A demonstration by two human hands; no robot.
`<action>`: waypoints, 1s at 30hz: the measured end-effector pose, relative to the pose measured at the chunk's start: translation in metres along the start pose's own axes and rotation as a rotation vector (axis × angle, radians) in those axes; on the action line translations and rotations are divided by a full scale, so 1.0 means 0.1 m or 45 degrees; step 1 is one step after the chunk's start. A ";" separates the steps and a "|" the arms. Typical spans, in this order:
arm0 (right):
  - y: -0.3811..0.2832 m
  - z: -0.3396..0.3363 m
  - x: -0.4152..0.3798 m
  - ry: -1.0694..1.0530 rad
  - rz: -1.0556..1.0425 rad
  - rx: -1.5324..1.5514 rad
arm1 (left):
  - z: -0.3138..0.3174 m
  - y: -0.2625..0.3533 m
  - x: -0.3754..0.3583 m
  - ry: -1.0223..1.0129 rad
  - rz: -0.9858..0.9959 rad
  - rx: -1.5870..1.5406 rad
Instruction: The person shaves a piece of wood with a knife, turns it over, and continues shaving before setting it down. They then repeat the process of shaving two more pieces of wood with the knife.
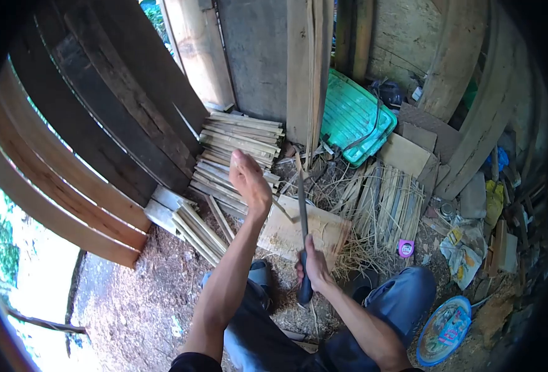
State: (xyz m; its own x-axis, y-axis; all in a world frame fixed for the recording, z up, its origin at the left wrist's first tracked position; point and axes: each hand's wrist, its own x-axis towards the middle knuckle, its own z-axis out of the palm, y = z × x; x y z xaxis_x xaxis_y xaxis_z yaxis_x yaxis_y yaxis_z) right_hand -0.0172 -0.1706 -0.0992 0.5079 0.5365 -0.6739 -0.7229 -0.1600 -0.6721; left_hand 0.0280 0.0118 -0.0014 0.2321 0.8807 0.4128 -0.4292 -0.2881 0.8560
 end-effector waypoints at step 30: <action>0.31 -0.13 0.41 0.081 -0.162 -0.545 | -0.12 -0.04 0.01 0.160 -0.012 -0.003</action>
State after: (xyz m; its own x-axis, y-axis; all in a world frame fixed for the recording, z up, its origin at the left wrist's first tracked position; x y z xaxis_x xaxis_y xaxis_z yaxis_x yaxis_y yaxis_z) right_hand -0.0126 -0.1638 -0.1512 0.6176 0.5239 -0.5866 -0.4011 -0.4317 -0.8079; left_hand 0.0193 0.0183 -0.0087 0.1253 0.9236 0.3623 -0.4299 -0.2786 0.8588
